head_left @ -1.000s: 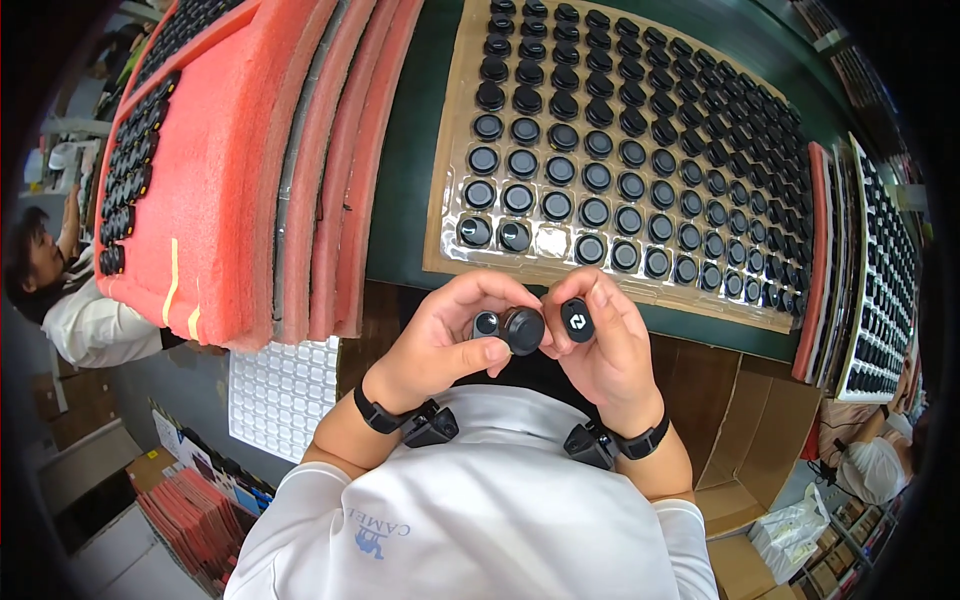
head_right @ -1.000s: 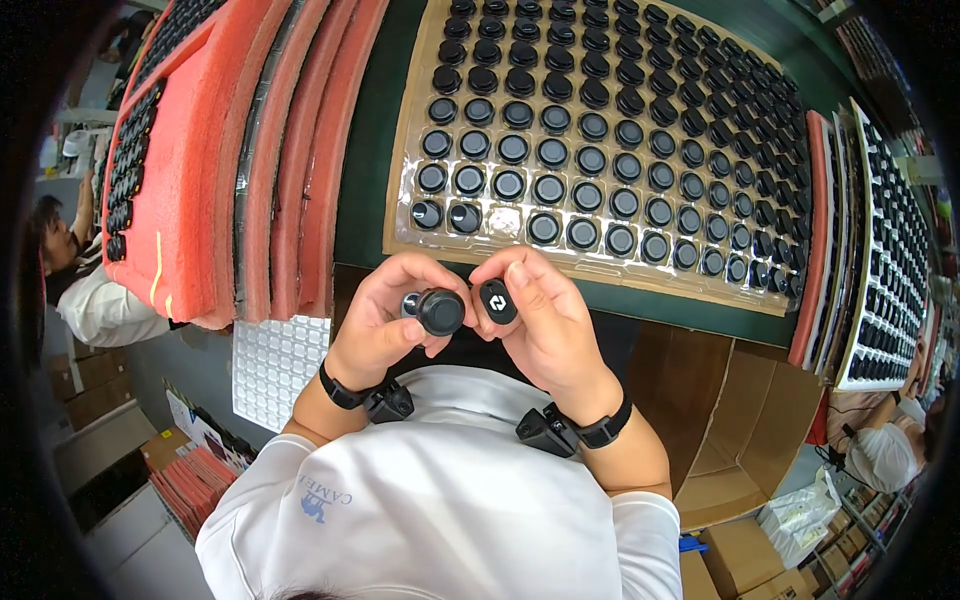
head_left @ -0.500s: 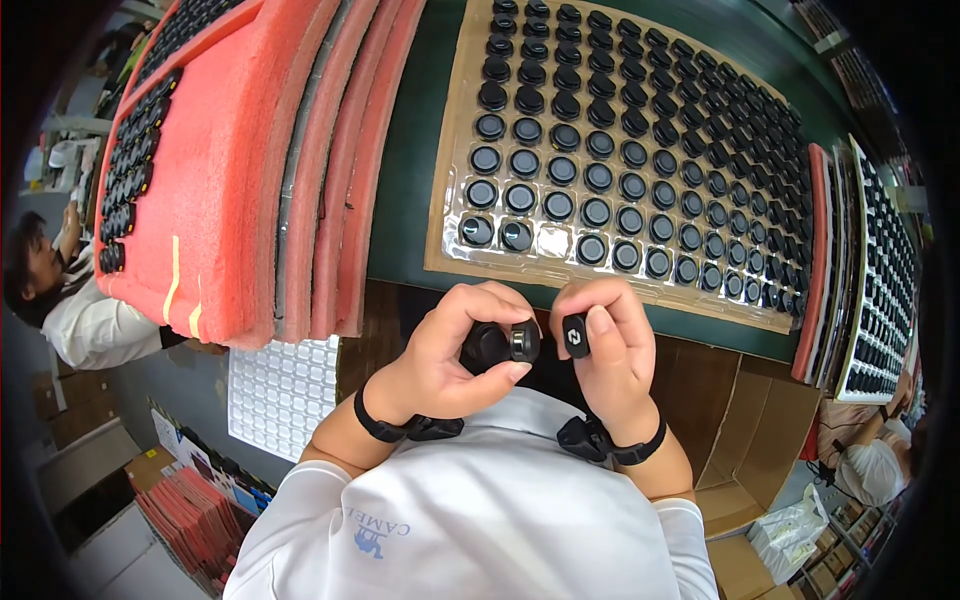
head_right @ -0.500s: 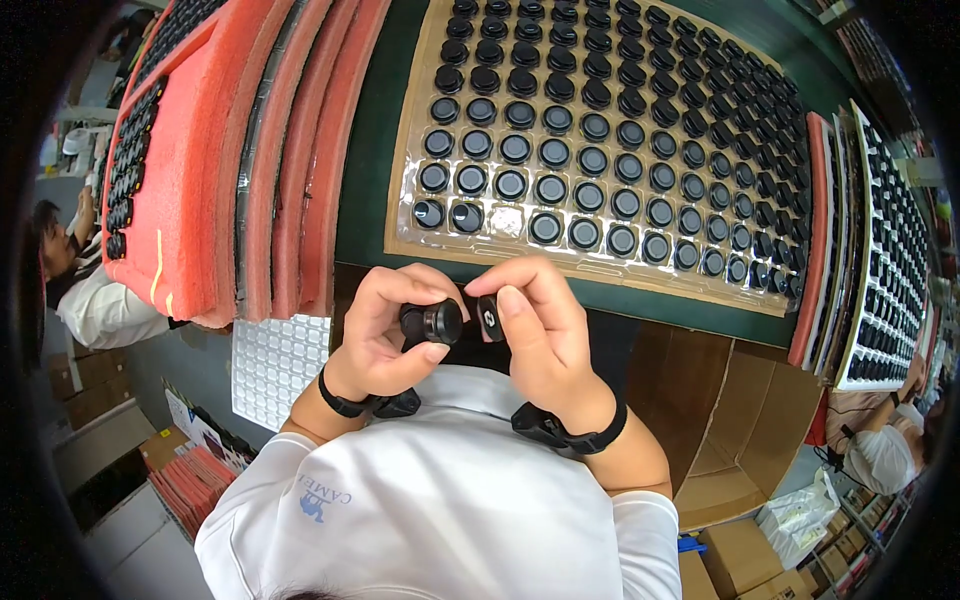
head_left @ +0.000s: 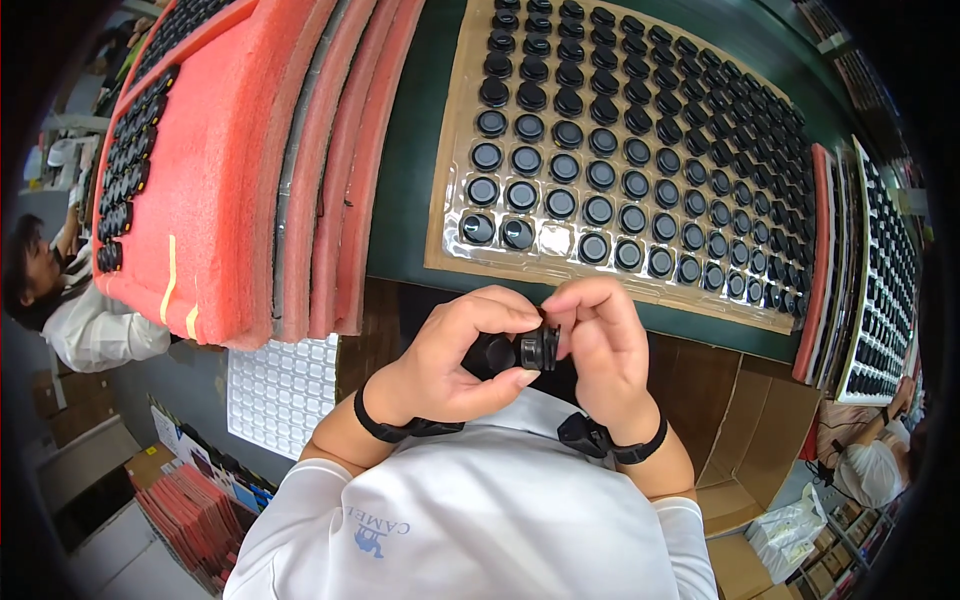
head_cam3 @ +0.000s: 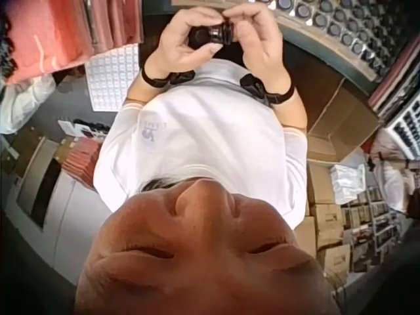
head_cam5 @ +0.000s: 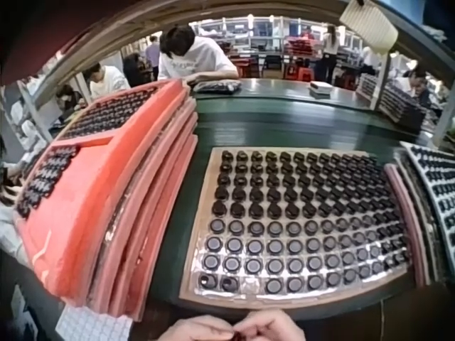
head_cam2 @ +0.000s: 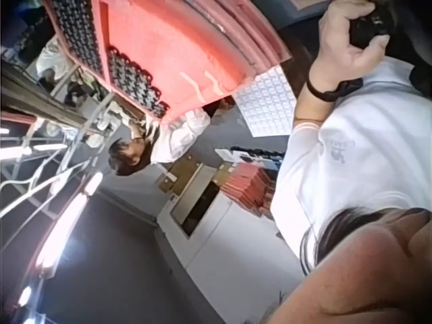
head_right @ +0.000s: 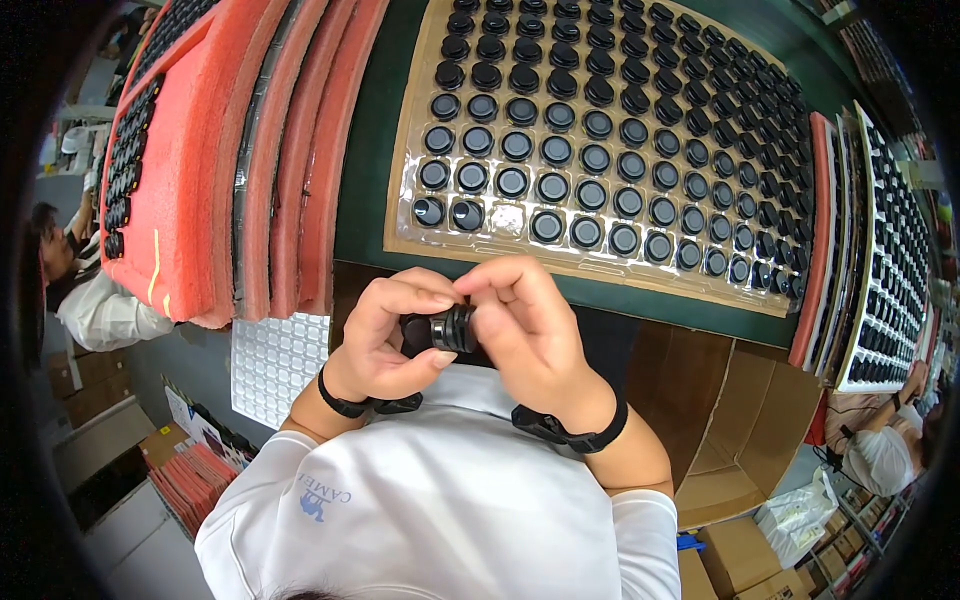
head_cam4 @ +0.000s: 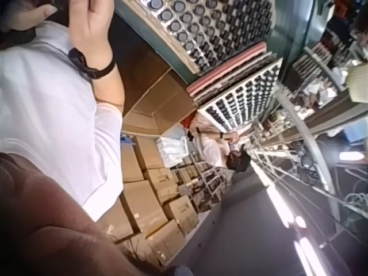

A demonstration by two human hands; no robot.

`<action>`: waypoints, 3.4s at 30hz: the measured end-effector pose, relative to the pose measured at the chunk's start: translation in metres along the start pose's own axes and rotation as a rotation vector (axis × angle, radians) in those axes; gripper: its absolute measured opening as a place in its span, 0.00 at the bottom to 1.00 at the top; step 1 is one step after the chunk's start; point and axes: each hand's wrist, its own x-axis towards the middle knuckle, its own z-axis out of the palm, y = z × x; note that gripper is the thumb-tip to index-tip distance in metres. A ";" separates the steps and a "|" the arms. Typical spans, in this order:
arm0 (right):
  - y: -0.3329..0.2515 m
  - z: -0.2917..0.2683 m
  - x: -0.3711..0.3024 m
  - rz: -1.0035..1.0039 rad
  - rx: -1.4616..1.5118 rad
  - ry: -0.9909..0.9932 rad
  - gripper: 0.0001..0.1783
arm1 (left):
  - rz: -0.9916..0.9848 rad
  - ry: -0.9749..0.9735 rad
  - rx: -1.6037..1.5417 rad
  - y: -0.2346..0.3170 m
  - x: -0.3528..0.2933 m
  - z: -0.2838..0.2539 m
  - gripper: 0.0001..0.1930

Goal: The person reaches for a black component from a shelf, joins it with another part from a tray, and presses them together. They repeat this process, assembling the components and placing the finished units back into the tray.

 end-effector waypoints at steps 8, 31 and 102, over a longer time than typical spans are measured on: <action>0.006 -0.008 0.004 -0.055 0.120 -0.026 0.19 | -0.028 0.016 -0.071 -0.005 -0.004 -0.001 0.22; 0.003 -0.029 0.031 -0.207 -0.888 0.234 0.13 | -0.335 0.095 0.013 -0.007 -0.008 -0.011 0.20; -0.003 -0.020 0.005 -0.183 -0.225 0.005 0.13 | -0.513 0.078 -0.501 0.001 0.010 0.002 0.18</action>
